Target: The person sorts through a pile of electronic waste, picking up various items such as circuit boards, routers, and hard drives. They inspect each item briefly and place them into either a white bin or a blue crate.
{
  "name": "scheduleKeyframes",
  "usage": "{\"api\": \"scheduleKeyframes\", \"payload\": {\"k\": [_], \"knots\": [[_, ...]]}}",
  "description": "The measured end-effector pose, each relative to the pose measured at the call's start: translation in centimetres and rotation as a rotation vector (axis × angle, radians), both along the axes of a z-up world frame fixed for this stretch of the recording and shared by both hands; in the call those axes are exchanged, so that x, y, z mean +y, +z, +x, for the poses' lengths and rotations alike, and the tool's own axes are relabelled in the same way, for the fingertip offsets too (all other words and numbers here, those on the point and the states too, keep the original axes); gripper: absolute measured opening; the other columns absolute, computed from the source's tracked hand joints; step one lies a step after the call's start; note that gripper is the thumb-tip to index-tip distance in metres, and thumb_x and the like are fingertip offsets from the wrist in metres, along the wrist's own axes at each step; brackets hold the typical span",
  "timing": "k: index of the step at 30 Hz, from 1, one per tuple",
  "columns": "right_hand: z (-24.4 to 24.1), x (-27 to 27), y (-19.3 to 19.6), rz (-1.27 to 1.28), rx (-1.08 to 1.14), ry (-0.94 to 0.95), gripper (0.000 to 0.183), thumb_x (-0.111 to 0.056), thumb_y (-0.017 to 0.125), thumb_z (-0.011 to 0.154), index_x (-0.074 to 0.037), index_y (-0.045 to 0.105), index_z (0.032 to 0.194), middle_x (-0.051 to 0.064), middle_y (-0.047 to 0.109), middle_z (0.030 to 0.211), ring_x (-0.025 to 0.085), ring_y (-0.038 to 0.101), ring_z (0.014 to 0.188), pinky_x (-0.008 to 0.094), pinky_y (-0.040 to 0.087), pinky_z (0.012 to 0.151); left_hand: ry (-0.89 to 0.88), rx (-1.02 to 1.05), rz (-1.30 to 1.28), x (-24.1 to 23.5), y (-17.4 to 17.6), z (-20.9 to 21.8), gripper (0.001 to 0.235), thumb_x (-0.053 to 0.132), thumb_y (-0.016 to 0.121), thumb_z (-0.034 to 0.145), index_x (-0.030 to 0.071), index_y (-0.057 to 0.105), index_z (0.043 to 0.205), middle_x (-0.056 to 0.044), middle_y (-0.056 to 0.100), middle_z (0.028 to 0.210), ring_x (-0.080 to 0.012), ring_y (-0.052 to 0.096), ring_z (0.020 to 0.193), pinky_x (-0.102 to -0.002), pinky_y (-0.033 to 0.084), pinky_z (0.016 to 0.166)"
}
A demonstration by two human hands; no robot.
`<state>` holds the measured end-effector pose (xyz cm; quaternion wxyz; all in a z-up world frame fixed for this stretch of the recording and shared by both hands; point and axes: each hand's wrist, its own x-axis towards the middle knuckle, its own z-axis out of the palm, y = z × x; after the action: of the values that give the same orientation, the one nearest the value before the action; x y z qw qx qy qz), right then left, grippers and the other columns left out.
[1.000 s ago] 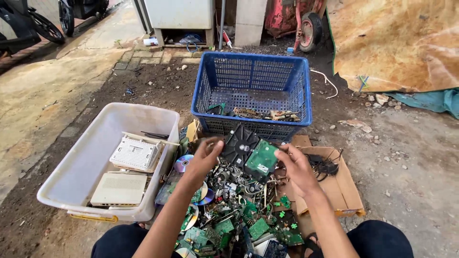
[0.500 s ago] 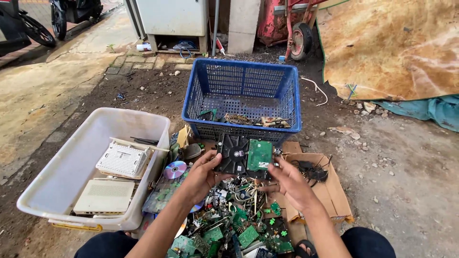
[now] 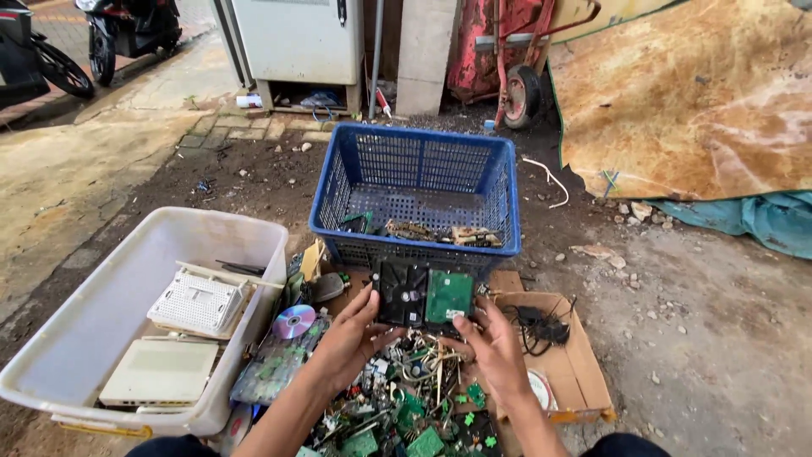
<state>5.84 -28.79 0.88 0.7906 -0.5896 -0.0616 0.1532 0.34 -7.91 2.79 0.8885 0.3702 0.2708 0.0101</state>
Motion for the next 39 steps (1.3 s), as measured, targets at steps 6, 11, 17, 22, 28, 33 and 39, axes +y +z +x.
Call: {"api": "scheduleKeyframes", "payload": {"k": [6, 11, 17, 22, 28, 33, 39], "knots": [[1.7, -0.6, -3.9, -0.011, -0.265, -0.042, 0.041, 0.001, 0.068, 0.088, 0.003, 0.059, 0.128, 0.028, 0.072, 0.122, 0.041, 0.073, 0.111, 0.057, 0.067, 0.097, -0.056, -0.076, -0.085, -1.2, 1.6, -0.6, 0.042, 0.033, 0.044, 0.106, 0.008, 0.054, 0.138, -0.035, 0.067, 0.130, -0.0432, 0.069, 0.109, -0.039, 0.058, 0.091], [1.8, -1.6, -4.2, -0.067, -0.418, -0.096, 0.035, 0.011, 0.062, 0.089, 0.002, 0.062, 0.123, 0.022, 0.075, 0.113, 0.033, 0.076, 0.104, 0.053, 0.068, 0.098, -0.047, -0.057, -0.196, -2.5, 5.2, -1.9, 0.075, 0.053, 0.053, 0.084, 0.022, 0.039, 0.151, -0.046, 0.045, 0.151, -0.0496, 0.065, 0.121, -0.043, 0.053, 0.104], [1.8, -2.2, -5.2, -0.014, -0.558, -0.074, 0.039, 0.016, 0.060, 0.088, 0.000, 0.064, 0.124, 0.023, 0.069, 0.124, 0.035, 0.072, 0.107, 0.053, 0.069, 0.095, -0.027, -0.141, -0.242, -3.5, 5.9, -2.4, 0.056, 0.032, 0.044, 0.096, 0.019, 0.046, 0.150, -0.040, 0.053, 0.149, -0.0499, 0.055, 0.133, -0.051, 0.043, 0.114], [1.5, -2.6, -4.2, -0.171, -0.776, -0.080, 0.055, 0.028, 0.047, 0.075, -0.005, 0.068, 0.114, 0.018, 0.072, 0.133, 0.031, 0.066, 0.131, 0.041, 0.048, 0.118, 0.038, -0.188, -0.264, -3.9, 4.2, -2.0, 0.054, 0.028, 0.040, 0.100, 0.026, 0.046, 0.153, -0.025, 0.057, 0.149, -0.0408, 0.056, 0.127, -0.049, 0.043, 0.111], [1.6, -2.4, -4.8, -0.258, -1.108, -0.148, 0.026, 0.013, 0.061, 0.090, -0.006, 0.069, 0.106, 0.029, 0.065, 0.132, 0.042, 0.067, 0.122, 0.034, 0.076, 0.084, 0.042, -0.213, -0.235, -3.7, 1.8, -1.0, 0.056, 0.035, 0.045, 0.100, 0.002, 0.055, 0.144, -0.020, 0.068, 0.140, -0.0336, 0.064, 0.122, -0.046, 0.054, 0.092], [0.5, -2.8, -3.2, -0.470, -1.191, -0.227, 0.036, 0.008, 0.066, 0.087, -0.018, 0.078, 0.108, 0.020, 0.056, 0.144, 0.035, 0.060, 0.130, 0.034, 0.067, 0.090, 0.063, -0.115, -0.125, -3.9, 3.1, -0.6, 0.060, 0.041, 0.041, 0.103, 0.003, 0.059, 0.146, -0.020, 0.072, 0.133, -0.0294, 0.067, 0.114, -0.046, 0.056, 0.089], [1.1, -2.8, -4.2, -0.499, -1.068, -0.162, 0.057, 0.016, 0.064, 0.079, -0.014, 0.063, 0.128, 0.023, 0.042, 0.150, 0.042, 0.055, 0.134, 0.044, 0.074, 0.092, 0.119, -0.122, -0.048, -3.9, 4.0, -0.1, 0.057, 0.040, 0.046, 0.102, 0.002, 0.065, 0.141, -0.016, 0.075, 0.128, -0.0256, 0.068, 0.108, -0.043, 0.057, 0.079]]}}
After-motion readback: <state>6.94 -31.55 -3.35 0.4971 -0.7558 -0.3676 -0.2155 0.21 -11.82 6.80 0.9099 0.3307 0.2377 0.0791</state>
